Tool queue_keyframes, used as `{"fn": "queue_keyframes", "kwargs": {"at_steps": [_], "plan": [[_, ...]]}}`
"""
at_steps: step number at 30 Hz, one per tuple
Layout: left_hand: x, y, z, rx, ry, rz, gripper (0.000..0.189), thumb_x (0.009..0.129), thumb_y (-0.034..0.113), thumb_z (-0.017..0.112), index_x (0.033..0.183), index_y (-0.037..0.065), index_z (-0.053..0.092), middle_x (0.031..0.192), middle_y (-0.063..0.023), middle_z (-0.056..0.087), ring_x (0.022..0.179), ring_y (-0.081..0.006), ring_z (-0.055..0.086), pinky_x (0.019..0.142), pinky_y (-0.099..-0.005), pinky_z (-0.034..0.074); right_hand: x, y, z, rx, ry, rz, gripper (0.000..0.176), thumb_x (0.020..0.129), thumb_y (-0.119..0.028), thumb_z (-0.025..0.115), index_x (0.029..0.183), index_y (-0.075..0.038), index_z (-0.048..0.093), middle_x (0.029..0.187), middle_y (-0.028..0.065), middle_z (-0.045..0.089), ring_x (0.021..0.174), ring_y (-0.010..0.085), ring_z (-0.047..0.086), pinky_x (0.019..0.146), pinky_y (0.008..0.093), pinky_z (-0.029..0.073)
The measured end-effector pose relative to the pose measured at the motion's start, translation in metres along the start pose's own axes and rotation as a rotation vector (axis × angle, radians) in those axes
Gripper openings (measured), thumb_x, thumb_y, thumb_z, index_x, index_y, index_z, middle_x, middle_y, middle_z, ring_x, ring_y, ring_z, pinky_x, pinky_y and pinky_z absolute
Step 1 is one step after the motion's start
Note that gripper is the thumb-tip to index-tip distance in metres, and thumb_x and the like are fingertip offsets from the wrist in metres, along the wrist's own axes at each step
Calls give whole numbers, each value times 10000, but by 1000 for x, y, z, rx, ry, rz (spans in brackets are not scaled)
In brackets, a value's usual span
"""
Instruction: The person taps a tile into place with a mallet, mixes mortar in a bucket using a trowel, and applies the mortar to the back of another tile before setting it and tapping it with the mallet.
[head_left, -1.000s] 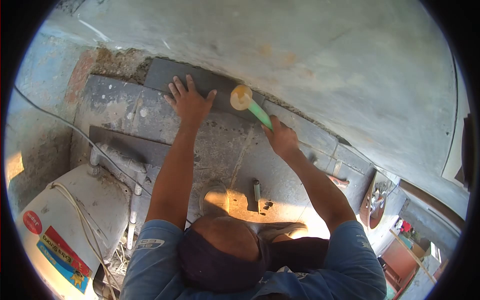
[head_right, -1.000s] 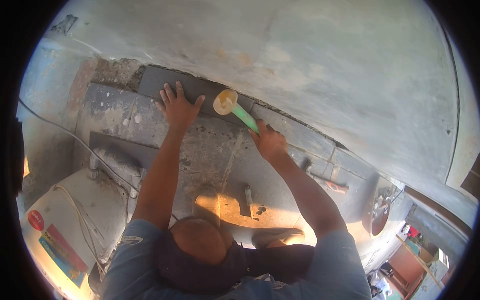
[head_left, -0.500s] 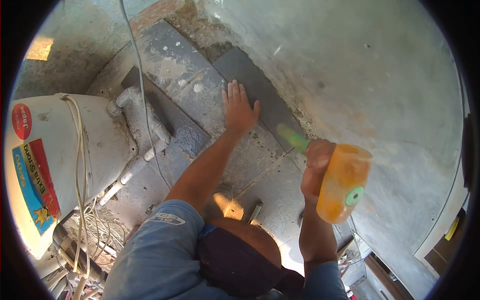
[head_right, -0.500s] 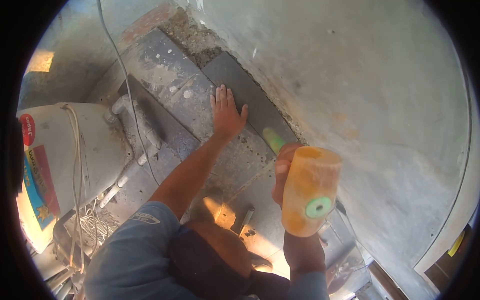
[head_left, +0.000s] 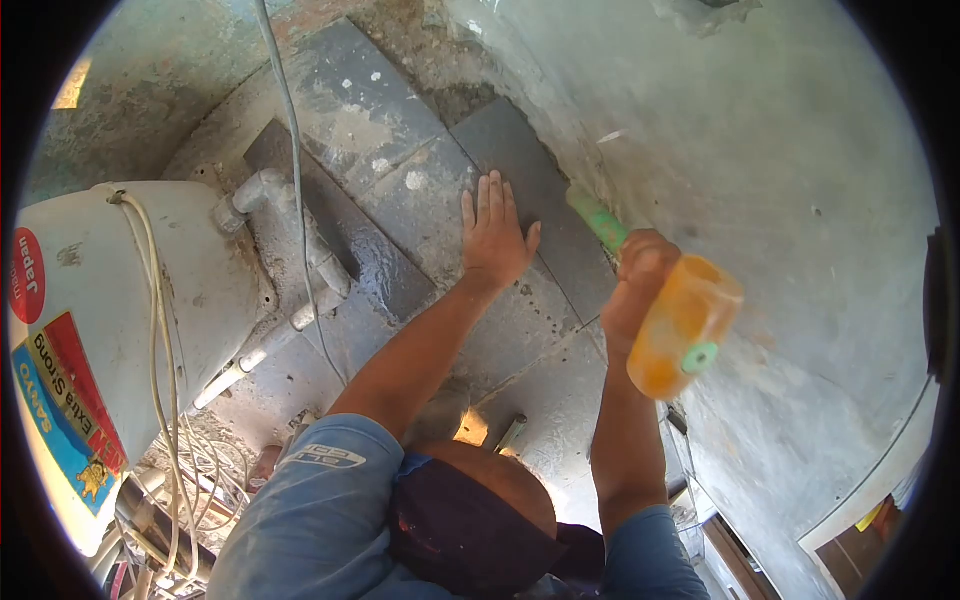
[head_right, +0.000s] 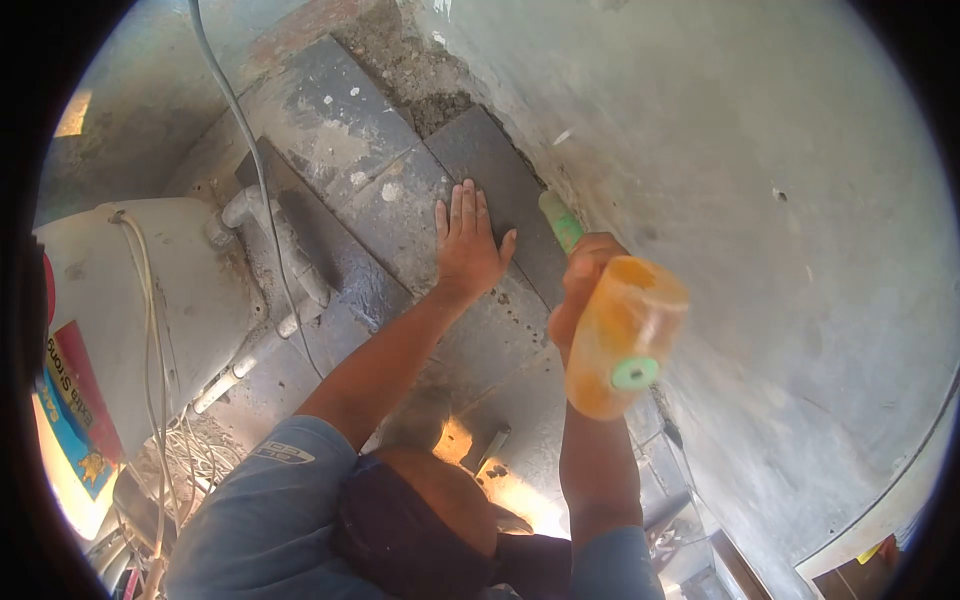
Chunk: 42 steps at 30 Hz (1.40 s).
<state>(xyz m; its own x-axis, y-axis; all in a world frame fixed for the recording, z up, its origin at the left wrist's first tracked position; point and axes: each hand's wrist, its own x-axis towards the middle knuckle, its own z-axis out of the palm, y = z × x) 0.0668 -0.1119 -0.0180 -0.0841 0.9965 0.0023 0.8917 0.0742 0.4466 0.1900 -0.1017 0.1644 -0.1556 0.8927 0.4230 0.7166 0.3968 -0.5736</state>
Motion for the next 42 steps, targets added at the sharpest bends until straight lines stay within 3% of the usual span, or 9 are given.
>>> {"fn": "queue_keyframes", "kwargs": {"at_steps": [1,2,12,18,20,32,36,39,42], "plan": [[0,1,0,-4,5,2,773,944,443,515,1451,-110,331,1561,-271,245,1480,-383,186,1200,-543,104,2,-1,-1,-430,-16,-131,175,976,-144,519,822,-89,583,724,35,569,613,190,538,569,320,404],[-3,3,-2,-14,-6,-1,772,941,440,519,1449,-110,333,1562,-271,242,1481,-382,183,1200,-544,104,-6,11,6,75,-116,297,147,975,-157,534,859,-84,589,751,44,588,635,199,556,589,327,421],[13,-27,-20,-62,33,16,902,872,547,581,1461,-87,326,1574,-260,222,1490,-378,156,1202,-547,88,16,-26,21,300,-26,456,143,941,-43,545,798,-36,547,783,45,617,753,153,592,771,288,479],[13,-28,-19,22,-62,-14,986,866,622,550,1488,-90,271,1590,-255,182,1501,-359,114,1208,-541,52,76,-36,58,359,-18,51,180,973,-83,548,800,-35,568,811,67,645,793,184,616,782,325,500],[15,-30,-17,42,-61,-19,987,865,622,552,1486,-92,272,1588,-256,186,1501,-358,115,1208,-541,55,67,-3,92,-525,52,-460,178,966,-70,549,795,-23,566,797,78,640,754,182,596,753,329,496],[20,-31,-28,-28,-115,-31,985,861,596,578,1487,-96,262,1586,-256,186,1500,-354,125,1206,-545,64,80,-37,96,523,24,-22,156,937,-43,568,783,-22,552,772,80,620,731,158,588,722,309,484],[16,-29,-26,-1,-116,-36,984,860,592,585,1486,-95,263,1588,-251,178,1502,-351,115,1205,-548,69,72,-36,97,42,-99,-52,120,955,-156,551,862,-100,601,882,53,637,827,286,590,728,399,465],[15,-31,-26,-41,-130,-35,978,861,589,588,1485,-94,268,1586,-249,186,1502,-351,111,1205,-547,65,74,-33,97,545,54,-13,175,919,-27,574,744,-26,568,718,42,624,678,146,590,685,299,483],[16,-29,-28,-28,-125,-37,977,859,586,594,1483,-94,272,1584,-248,189,1501,-350,114,1206,-544,66,69,-34,90,93,-139,-40,185,923,-10,555,740,-26,525,715,66,612,691,158,585,701,310,495]]}}
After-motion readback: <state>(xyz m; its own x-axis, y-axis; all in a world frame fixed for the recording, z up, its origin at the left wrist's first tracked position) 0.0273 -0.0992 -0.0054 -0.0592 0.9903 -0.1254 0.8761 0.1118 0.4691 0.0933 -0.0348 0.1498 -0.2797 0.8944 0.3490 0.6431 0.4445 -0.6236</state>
